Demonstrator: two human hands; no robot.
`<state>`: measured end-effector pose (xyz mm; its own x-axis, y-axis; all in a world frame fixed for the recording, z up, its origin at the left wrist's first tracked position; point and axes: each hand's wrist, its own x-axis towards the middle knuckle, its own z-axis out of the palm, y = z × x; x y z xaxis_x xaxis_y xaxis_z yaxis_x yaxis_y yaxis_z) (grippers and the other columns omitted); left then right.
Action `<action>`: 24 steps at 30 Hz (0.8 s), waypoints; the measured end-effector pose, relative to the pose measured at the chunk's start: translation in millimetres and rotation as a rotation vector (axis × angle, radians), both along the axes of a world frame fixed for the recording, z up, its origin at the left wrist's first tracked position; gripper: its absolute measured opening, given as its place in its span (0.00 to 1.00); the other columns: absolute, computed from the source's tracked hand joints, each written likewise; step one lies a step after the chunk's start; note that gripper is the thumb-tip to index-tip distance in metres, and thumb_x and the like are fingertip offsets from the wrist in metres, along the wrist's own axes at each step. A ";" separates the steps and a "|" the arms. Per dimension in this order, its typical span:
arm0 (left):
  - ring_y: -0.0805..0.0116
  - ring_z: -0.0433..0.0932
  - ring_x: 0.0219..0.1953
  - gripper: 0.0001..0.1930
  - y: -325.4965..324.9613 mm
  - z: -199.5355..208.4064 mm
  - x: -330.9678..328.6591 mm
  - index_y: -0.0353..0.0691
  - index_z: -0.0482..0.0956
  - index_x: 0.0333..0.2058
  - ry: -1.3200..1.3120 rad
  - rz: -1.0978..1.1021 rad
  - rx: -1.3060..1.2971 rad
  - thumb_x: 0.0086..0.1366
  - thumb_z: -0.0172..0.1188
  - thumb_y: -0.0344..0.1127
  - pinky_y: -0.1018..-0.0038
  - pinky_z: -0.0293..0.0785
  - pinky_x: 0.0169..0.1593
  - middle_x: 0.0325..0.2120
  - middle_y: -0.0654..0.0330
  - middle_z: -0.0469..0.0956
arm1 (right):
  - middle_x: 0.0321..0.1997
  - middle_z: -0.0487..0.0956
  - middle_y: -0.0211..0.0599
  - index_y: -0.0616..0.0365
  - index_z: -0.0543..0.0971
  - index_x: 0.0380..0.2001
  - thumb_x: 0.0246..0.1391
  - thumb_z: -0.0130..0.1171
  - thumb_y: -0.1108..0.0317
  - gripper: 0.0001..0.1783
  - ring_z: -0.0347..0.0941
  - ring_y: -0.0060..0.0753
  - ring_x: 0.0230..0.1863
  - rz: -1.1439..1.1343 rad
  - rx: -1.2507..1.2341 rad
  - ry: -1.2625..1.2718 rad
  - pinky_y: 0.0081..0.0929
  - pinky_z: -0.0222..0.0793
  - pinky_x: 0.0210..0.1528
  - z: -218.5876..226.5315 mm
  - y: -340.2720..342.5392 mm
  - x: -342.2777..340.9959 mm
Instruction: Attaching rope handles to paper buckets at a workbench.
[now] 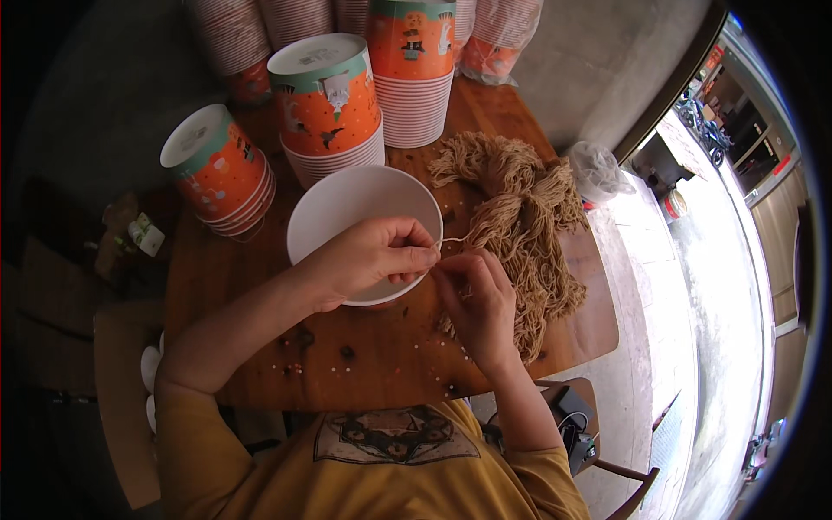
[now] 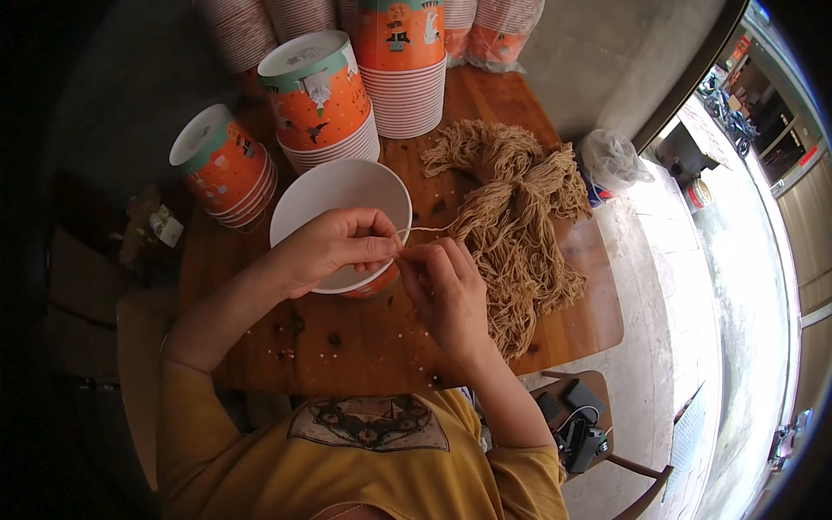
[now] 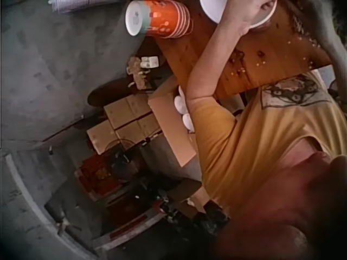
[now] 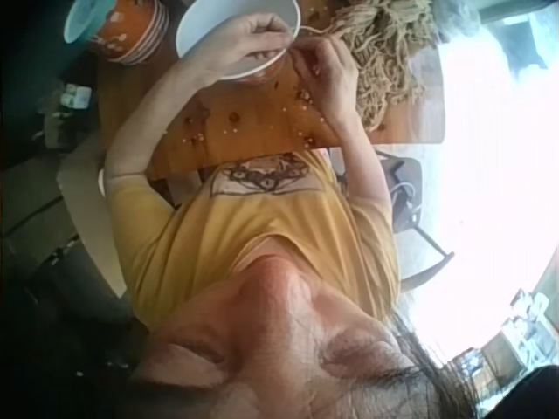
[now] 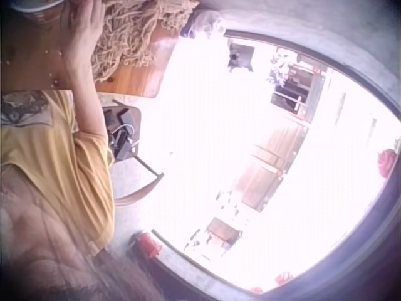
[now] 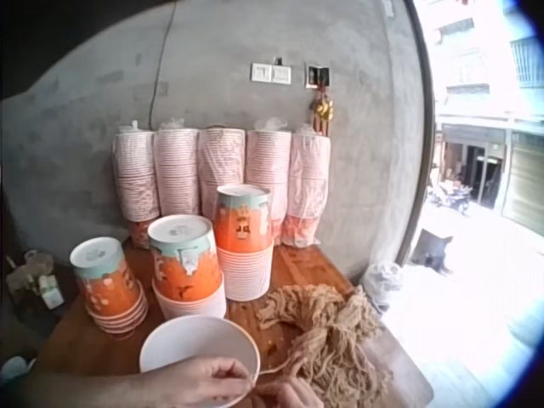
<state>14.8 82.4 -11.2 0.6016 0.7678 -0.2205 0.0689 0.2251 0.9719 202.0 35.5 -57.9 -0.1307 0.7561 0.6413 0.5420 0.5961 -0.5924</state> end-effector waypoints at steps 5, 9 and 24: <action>0.82 0.71 0.30 0.08 -1.6 4.3 0.5 0.37 0.77 0.38 0.036 0.011 0.004 0.66 0.59 0.36 0.84 0.68 0.35 0.28 0.68 0.74 | 0.29 0.74 0.34 0.59 0.75 0.31 0.48 0.65 0.77 0.08 0.72 0.32 0.25 0.020 -0.250 0.194 0.27 0.68 0.26 5.7 -15.1 -10.4; 0.82 0.72 0.32 0.07 -2.3 10.4 0.1 0.38 0.76 0.38 0.067 0.007 -0.056 0.67 0.58 0.35 0.84 0.68 0.36 0.30 0.67 0.75 | 0.27 0.74 0.33 0.58 0.74 0.31 0.48 0.66 0.75 0.09 0.71 0.30 0.24 0.024 -0.175 0.154 0.26 0.67 0.25 9.4 -20.3 -22.7; 0.78 0.73 0.36 0.09 -2.4 10.4 -4.1 0.36 0.69 0.42 0.042 0.047 -0.058 0.63 0.56 0.25 0.80 0.70 0.41 0.33 0.63 0.74 | 0.40 0.73 0.38 0.55 0.76 0.45 0.49 0.62 0.76 0.17 0.68 0.43 0.42 -0.030 -0.047 -0.028 0.37 0.68 0.44 27.6 0.6 2.9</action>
